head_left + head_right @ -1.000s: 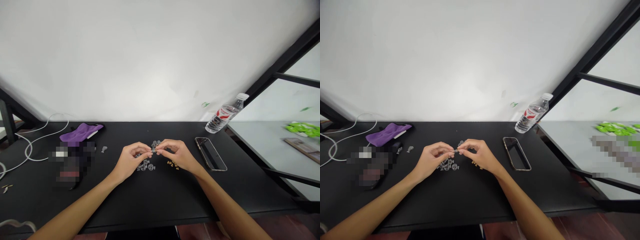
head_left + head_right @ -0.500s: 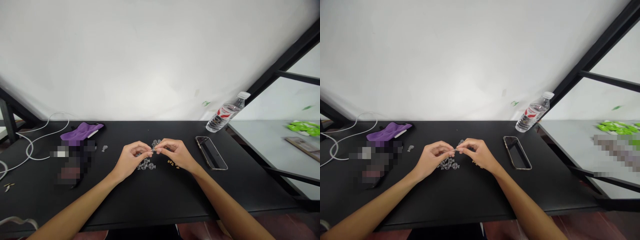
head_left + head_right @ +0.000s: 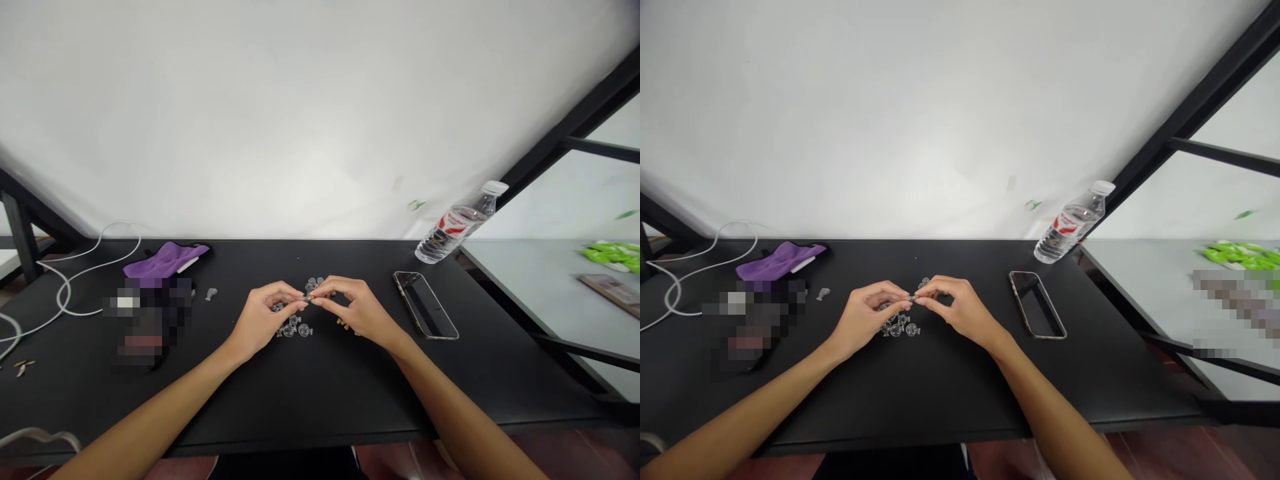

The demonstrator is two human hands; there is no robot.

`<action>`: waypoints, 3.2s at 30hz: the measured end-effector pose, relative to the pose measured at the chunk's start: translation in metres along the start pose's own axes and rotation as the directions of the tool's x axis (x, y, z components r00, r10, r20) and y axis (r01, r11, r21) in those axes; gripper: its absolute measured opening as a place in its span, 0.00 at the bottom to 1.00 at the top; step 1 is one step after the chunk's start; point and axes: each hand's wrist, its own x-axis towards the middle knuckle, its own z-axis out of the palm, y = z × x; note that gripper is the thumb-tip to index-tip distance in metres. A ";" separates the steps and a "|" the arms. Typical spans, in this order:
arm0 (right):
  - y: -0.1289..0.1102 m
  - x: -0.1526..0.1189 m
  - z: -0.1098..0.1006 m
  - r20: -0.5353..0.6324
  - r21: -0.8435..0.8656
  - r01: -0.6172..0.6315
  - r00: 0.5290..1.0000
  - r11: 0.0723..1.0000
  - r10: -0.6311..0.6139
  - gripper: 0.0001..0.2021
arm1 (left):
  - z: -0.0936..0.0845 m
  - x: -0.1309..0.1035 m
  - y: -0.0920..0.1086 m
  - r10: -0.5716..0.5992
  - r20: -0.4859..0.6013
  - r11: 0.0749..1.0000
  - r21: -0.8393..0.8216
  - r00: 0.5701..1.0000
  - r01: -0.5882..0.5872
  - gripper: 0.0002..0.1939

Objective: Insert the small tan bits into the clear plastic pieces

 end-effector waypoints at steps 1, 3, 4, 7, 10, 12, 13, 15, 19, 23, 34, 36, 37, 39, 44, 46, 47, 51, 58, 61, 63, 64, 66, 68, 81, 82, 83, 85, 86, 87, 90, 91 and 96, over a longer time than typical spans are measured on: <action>0.000 0.000 0.000 -0.005 -0.002 0.007 1.000 1.000 -0.007 0.05 | 0.000 0.000 0.000 0.007 0.000 1.000 -0.002 1.000 -0.007 0.06; 0.001 0.000 0.001 -0.020 0.011 0.004 1.000 1.000 -0.003 0.04 | 0.002 -0.001 0.000 0.035 -0.007 0.999 -0.011 0.999 -0.035 0.06; 0.001 0.000 0.002 -0.026 0.026 -0.007 1.000 1.000 0.008 0.05 | 0.002 -0.001 0.000 0.054 -0.012 0.998 -0.012 0.998 -0.055 0.06; 0.003 0.000 0.004 -0.014 0.093 -0.057 0.998 0.994 0.058 0.07 | 0.003 -0.002 0.000 0.113 -0.016 0.993 0.019 0.993 -0.113 0.06; 0.004 0.000 0.005 0.009 0.131 -0.098 0.995 0.987 0.098 0.09 | 0.003 -0.004 -0.001 0.165 -0.002 0.982 0.092 0.986 -0.164 0.05; 0.003 0.000 0.005 0.022 0.131 -0.115 0.993 0.985 0.113 0.09 | 0.003 -0.004 -0.002 0.186 0.010 0.973 0.134 0.982 -0.186 0.05; 0.003 0.000 0.004 0.027 0.126 -0.118 0.993 0.985 0.116 0.09 | 0.003 -0.004 -0.002 0.190 0.018 0.970 0.151 0.982 -0.191 0.05; 0.002 0.000 0.003 0.031 0.099 -0.118 0.993 0.988 0.115 0.08 | 0.001 -0.002 -0.004 0.182 0.037 0.968 0.170 0.983 -0.186 0.05; 0.003 0.001 -0.004 -0.013 0.030 -0.118 0.993 0.993 0.119 0.08 | -0.005 0.002 -0.006 0.131 0.068 0.969 0.200 0.989 -0.143 0.14; 0.012 0.003 -0.020 -0.163 -0.113 -0.140 0.979 0.984 0.121 0.09 | -0.013 0.004 0.000 0.213 0.169 0.871 0.413 0.962 -0.265 0.11; 0.039 -0.001 -0.041 -0.214 -0.393 -0.290 0.952 0.873 0.220 0.08 | -0.009 -0.009 0.004 0.108 0.541 0.611 0.626 0.834 -0.485 0.16; 0.042 0.000 -0.042 -0.222 -0.398 -0.306 0.947 0.865 0.232 0.08 | -0.011 -0.008 0.004 0.114 0.531 0.603 0.635 0.840 -0.483 0.14; 0.043 0.000 -0.042 -0.223 -0.404 -0.311 0.946 0.860 0.237 0.09 | -0.012 -0.007 0.003 0.118 0.527 0.603 0.636 0.842 -0.482 0.11; 0.045 -0.001 -0.043 -0.208 -0.422 -0.320 0.945 0.848 0.253 0.09 | -0.012 -0.007 0.002 0.131 0.520 0.611 0.628 0.844 -0.482 0.07; 0.046 -0.005 -0.047 -0.095 -0.453 -0.325 0.943 0.830 0.318 0.09 | -0.010 -0.005 0.002 0.170 0.468 0.649 0.609 0.867 -0.456 0.06; 0.044 -0.007 -0.051 -0.045 -0.432 -0.312 0.944 0.846 0.326 0.11 | -0.009 -0.004 0.003 0.191 0.418 0.675 0.601 0.888 -0.427 0.06; 0.043 -0.008 -0.053 -0.027 -0.416 -0.311 0.944 0.855 0.330 0.11 | -0.009 -0.004 0.002 0.201 0.384 0.692 0.596 0.901 -0.408 0.06; 0.035 -0.010 -0.060 0.066 -0.341 -0.315 0.932 0.886 0.357 0.14 | -0.007 -0.002 -0.002 0.243 0.241 0.749 0.569 0.939 -0.340 0.07; 0.022 -0.008 -0.049 0.387 -0.277 -0.208 0.870 0.938 0.307 0.14 | -0.004 0.001 -0.007 0.253 0.186 0.767 0.560 0.949 -0.314 0.06; 0.021 -0.006 -0.045 0.358 -0.261 -0.147 0.903 0.954 0.238 0.13 | -0.004 0.001 -0.007 0.251 0.180 0.769 0.560 0.951 -0.309 0.06; 0.020 -0.005 -0.041 0.287 -0.222 -0.161 0.932 0.962 0.223 0.13 | -0.004 0.001 -0.008 0.255 0.171 0.774 0.554 0.952 -0.307 0.06; 0.018 -0.004 -0.038 0.241 -0.191 -0.177 0.945 0.965 0.221 0.12 | -0.004 0.002 -0.008 0.259 0.165 0.779 0.548 0.952 -0.307 0.06; 0.015 -0.002 -0.029 0.146 -0.106 -0.195 0.967 0.975 0.209 0.12 | -0.004 0.002 -0.009 0.265 0.149 0.793 0.529 0.953 -0.303 0.07; 0.013 0.001 -0.017 0.064 0.002 -0.175 0.982 0.985 0.175 0.13 | -0.004 0.002 -0.010 0.261 0.127 0.816 0.501 0.957 -0.289 0.07; 0.024 0.006 0.014 0.003 0.295 -0.156 0.987 0.943 0.162 0.11 | -0.006 0.003 -0.007 0.212 0.053 0.882 0.420 0.976 -0.215 0.08; 0.023 0.006 0.014 0.001 0.279 -0.144 0.989 0.949 0.149 0.11 | -0.006 0.003 -0.008 0.209 0.055 0.886 0.412 0.976 -0.213 0.08; 0.023 0.006 0.013 -0.004 0.258 -0.126 0.991 0.958 0.132 0.11 | -0.006 0.002 -0.008 0.204 0.059 0.892 0.401 0.977 -0.210 0.09; 0.022 0.005 0.012 -0.017 0.219 -0.091 0.995 0.972 0.097 0.10 | -0.005 0.002 -0.008 0.190 0.067 0.906 0.371 0.979 -0.201 0.10; 0.021 0.005 0.012 -0.023 0.211 -0.079 0.996 0.974 0.086 0.10 | -0.005 0.002 -0.008 0.183 0.067 0.915 0.353 0.981 -0.195 0.11; 0.021 0.005 0.012 -0.029 0.213 -0.075 0.996 0.974 0.083 0.10 | -0.004 0.002 -0.008 0.177 0.064 0.924 0.333 0.982 -0.188 0.12; 0.021 0.005 0.013 -0.043 0.261 -0.116 0.990 0.958 0.131 0.10 | -0.003 0.003 -0.007 0.156 0.036 0.952 0.260 0.987 -0.160 0.12; 0.021 0.005 0.013 -0.047 0.277 -0.134 0.987 0.951 0.153 0.11 | -0.003 0.003 -0.007 0.149 0.024 0.961 0.234 0.989 -0.150 0.12; 0.023 0.004 0.016 -0.050 0.288 -0.157 0.983 0.945 0.178 0.09 | -0.002 0.003 -0.007 0.130 0.000 0.980 0.150 0.992 -0.128 0.11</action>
